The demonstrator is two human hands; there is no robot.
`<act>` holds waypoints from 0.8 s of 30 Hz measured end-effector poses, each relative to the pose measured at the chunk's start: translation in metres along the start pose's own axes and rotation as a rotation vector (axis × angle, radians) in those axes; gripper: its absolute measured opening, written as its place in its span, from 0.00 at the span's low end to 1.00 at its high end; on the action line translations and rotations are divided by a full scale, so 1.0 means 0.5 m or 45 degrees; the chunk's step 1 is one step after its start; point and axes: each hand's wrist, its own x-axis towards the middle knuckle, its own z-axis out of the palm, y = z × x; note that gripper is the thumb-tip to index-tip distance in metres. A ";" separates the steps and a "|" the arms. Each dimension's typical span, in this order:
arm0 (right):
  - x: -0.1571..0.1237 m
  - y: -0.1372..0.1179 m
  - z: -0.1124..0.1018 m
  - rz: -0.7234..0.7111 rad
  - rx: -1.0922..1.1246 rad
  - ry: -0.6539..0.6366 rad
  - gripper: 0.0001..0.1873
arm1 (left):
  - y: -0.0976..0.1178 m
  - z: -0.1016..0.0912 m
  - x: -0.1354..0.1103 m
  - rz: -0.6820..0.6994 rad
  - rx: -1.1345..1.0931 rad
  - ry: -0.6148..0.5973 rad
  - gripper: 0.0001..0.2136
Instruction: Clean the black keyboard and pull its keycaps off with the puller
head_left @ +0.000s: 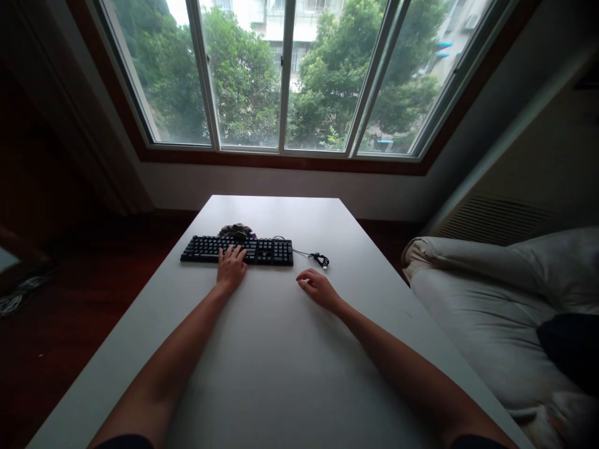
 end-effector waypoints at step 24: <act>-0.084 0.073 -0.022 0.051 -0.475 0.068 0.13 | 0.192 0.013 -0.112 0.276 -0.208 -0.310 0.19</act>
